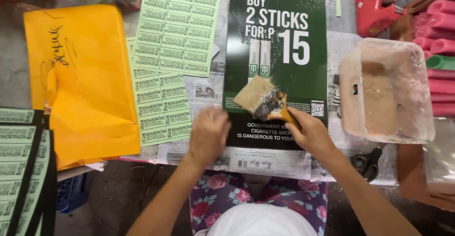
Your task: Applying glue to a board and sticking sheets of labels to create a promotional sign
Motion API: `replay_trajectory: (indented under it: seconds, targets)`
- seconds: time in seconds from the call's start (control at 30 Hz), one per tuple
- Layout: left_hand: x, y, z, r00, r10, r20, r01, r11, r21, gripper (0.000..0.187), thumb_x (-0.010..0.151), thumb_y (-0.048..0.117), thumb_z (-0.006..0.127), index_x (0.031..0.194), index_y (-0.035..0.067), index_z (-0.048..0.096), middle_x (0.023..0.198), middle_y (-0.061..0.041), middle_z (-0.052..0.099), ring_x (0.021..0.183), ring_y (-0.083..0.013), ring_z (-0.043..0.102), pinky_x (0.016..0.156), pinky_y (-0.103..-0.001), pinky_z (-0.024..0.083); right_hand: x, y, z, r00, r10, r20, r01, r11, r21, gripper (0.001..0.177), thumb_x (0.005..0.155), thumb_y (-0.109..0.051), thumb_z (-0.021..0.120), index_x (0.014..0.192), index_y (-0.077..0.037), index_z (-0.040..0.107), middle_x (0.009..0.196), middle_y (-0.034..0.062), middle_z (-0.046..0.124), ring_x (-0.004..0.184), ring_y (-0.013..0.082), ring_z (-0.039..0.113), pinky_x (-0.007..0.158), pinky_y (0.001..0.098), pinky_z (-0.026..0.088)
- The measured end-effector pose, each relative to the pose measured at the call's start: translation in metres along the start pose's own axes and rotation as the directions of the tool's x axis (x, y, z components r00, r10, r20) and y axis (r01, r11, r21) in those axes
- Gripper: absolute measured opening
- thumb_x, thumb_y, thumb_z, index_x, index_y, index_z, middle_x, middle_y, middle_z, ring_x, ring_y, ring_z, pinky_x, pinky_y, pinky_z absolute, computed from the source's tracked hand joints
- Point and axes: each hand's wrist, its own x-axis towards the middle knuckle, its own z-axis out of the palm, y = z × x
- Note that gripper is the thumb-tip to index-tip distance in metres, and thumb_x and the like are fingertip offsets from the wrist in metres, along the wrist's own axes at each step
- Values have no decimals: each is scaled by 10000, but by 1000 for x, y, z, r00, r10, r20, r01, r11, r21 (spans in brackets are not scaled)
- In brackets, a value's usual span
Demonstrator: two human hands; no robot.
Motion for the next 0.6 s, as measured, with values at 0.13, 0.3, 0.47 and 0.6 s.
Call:
replay_trajectory:
  seconds: [0.13, 0.3, 0.47, 0.6]
  targets:
    - [-57, 41, -45, 971, 130, 202, -113, 989, -92, 423, 857, 211, 733, 1246, 57, 674, 1329, -201, 636, 1267, -412, 571, 1003, -526, 477, 71, 11, 18, 996, -85, -8, 74, 908, -412, 422, 1009, -305, 594, 1394, -145, 536, 990, 164, 682, 851, 417, 694, 709, 574, 564]
    - [-61, 53, -59, 970, 85, 229, -85, 996, -8, 413, 937, 227, 675, 1307, 44, 660, 1404, -173, 622, 1345, -413, 527, 1059, -544, 461, 208, -6, 25, 999, -6, -33, -8, 906, -423, 258, 1053, -273, 519, 1116, -25, 549, 968, 235, 671, 838, 478, 644, 643, 608, 500]
    - [-62, 55, -57, 953, 64, 297, -86, 994, 64, 418, 958, 258, 636, 1343, 93, 641, 1438, -140, 597, 1338, -402, 526, 1039, -552, 469, 244, -48, 33, 993, 118, -23, -118, 914, -387, 273, 1047, -202, 529, 1124, 49, 607, 951, 241, 676, 802, 419, 689, 655, 542, 577]
    - [-64, 52, -56, 938, 50, 344, -59, 998, 16, 482, 941, 264, 658, 1388, 93, 599, 1474, -138, 560, 1371, -397, 493, 1069, -565, 438, 152, -35, 30, 996, 25, 89, 17, 898, -441, 329, 1024, -262, 487, 1241, -16, 518, 996, 267, 657, 828, 528, 661, 676, 649, 521]
